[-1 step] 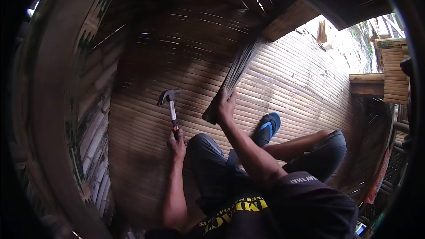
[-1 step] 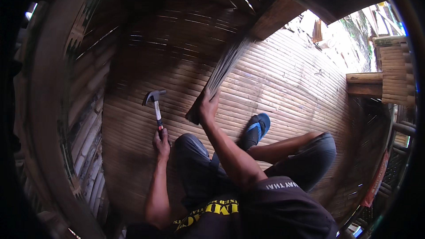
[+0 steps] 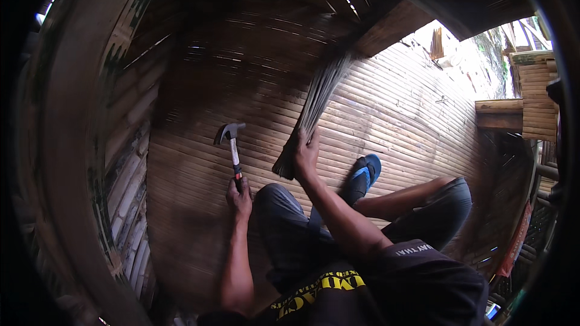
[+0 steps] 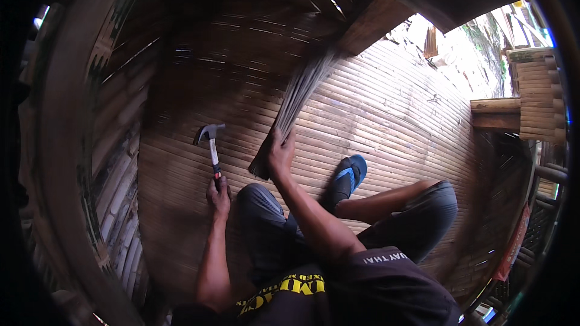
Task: The person sits on a bamboo floor and uses a hammer and a handmade broom to sweep debris. They then stand, walk outside, and continue sweeping the ground and a wooden ladder before gathering wood scraps by hand.
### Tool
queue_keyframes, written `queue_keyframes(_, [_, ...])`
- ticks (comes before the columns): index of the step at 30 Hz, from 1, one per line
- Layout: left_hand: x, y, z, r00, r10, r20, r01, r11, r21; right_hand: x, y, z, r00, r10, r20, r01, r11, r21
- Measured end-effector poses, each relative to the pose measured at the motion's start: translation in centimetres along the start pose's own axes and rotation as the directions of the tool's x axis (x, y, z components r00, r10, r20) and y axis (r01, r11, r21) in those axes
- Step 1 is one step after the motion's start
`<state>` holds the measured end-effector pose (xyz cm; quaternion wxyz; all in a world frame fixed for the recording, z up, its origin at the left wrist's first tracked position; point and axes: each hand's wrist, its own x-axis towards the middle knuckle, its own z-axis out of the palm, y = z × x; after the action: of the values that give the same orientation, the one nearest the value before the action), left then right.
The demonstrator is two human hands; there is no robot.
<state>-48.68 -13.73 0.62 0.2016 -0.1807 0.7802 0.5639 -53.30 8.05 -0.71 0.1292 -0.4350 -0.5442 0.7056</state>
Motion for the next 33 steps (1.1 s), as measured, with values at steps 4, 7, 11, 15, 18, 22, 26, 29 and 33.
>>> queue_keyframes(4, [-0.3,0.7,0.0,0.997,0.060,0.041,-0.064,0.993,0.100,-0.3,-2.0,2.4,0.975,0.004,0.224,-0.041,0.986,0.160])
queue_keyframes(7, [-0.8,1.1,-0.3,0.996,0.061,0.059,-0.065,0.996,0.064,7.1,-4.6,6.6,0.984,-0.154,0.093,0.140,0.981,0.137])
queue_keyframes(11, [-1.5,1.2,-1.2,0.997,0.053,0.062,-0.058,0.995,0.087,5.9,-5.0,7.3,0.998,-0.024,-0.055,0.033,0.985,0.168])
queue_keyframes(15, [-2.1,0.9,-2.8,0.999,0.015,0.051,-0.020,0.996,0.088,-0.8,-9.7,5.1,0.995,0.088,0.039,-0.095,0.967,0.234])
queue_keyframes(18, [-2.4,0.4,-3.6,0.998,-0.006,0.056,-0.001,0.992,0.127,5.1,-10.3,6.1,0.992,-0.123,0.007,0.115,0.942,0.315])
queue_keyframes(22, [-2.7,-0.4,-3.6,0.997,-0.028,0.067,0.021,0.995,0.102,3.4,-13.0,7.0,0.996,0.081,0.030,-0.086,0.881,0.465])
queue_keyframes(26, [-2.8,-1.1,-3.4,0.991,-0.095,0.095,0.089,0.994,0.065,1.9,-14.5,7.3,0.980,0.171,0.101,-0.198,0.869,0.453])
queue_keyframes(29, [-2.7,-1.2,-3.4,0.997,-0.017,0.069,0.004,0.984,0.177,7.6,-14.0,8.3,0.956,-0.223,-0.192,0.274,0.912,0.305])
queue_keyframes(33, [-2.7,-1.1,-3.3,0.994,-0.012,0.110,-0.001,0.994,0.113,5.0,-9.7,5.1,0.993,0.000,-0.119,0.037,0.951,0.307])
